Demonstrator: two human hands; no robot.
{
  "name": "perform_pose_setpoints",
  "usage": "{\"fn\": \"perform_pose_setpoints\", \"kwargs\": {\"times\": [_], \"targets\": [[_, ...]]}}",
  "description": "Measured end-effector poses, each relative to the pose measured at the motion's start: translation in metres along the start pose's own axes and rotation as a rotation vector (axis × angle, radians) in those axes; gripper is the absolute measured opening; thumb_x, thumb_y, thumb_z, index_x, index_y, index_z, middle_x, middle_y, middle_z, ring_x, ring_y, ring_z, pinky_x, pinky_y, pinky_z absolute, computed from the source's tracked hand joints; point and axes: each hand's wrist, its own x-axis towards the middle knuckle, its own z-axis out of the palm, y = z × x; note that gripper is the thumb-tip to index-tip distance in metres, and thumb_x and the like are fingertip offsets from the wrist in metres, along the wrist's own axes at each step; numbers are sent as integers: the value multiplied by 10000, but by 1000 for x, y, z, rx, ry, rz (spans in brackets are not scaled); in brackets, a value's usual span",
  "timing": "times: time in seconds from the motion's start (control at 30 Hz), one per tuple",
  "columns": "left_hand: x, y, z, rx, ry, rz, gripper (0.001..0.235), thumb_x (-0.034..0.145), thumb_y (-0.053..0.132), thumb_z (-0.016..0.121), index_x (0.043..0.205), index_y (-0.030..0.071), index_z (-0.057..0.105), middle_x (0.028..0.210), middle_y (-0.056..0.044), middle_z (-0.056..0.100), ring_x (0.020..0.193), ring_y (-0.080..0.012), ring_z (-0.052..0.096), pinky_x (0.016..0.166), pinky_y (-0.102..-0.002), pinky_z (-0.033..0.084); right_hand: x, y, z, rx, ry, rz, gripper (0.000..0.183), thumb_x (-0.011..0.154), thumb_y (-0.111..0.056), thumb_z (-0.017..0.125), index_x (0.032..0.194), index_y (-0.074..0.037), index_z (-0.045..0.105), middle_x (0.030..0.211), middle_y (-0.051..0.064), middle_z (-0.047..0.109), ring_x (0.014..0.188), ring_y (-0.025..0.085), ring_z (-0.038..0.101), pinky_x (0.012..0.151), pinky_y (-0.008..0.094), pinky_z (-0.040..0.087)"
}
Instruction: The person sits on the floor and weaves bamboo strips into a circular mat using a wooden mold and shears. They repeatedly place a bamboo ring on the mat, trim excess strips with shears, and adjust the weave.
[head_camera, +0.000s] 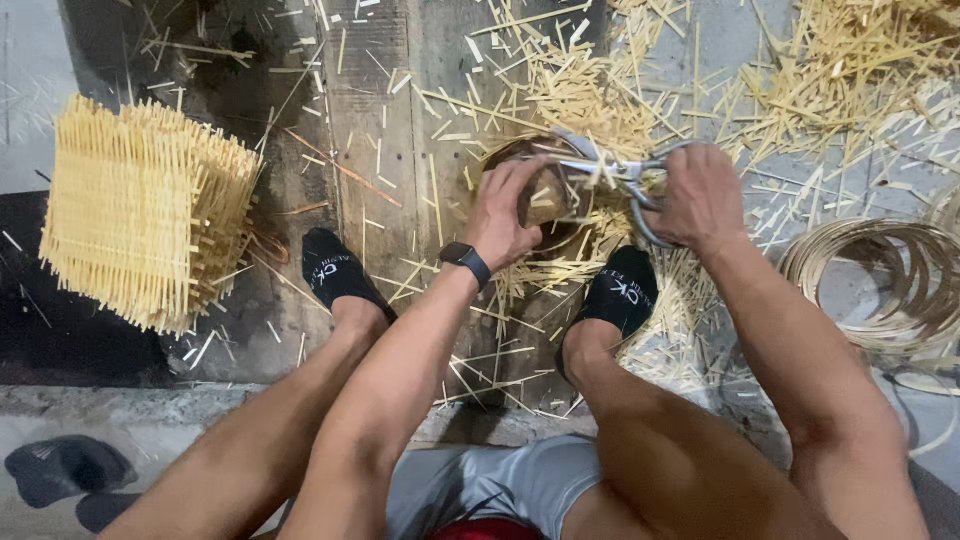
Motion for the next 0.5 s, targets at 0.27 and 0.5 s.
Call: {"fn": "perform_pose_setpoints", "kwargs": {"times": [0.27,0.5], "targets": [[-5,14,4,56,132,-81,1215,475,156,941,1516,80,320,1456,-286,307,1349,-464,317,1130,-544,279,6,5,7,129,-179,75,434,934,-501,698,969,-68,684,866,143,623,781,257,607,682,420,532],[-8,12,33,47,362,-139,1051,614,282,922,1469,20,371,1459,-231,437,1406,-419,396,1217,-495,333,3,-16,11,41,133,8,649,770,-609,735,951,11,667,863,155,623,793,273,631,721,397,556]]}}
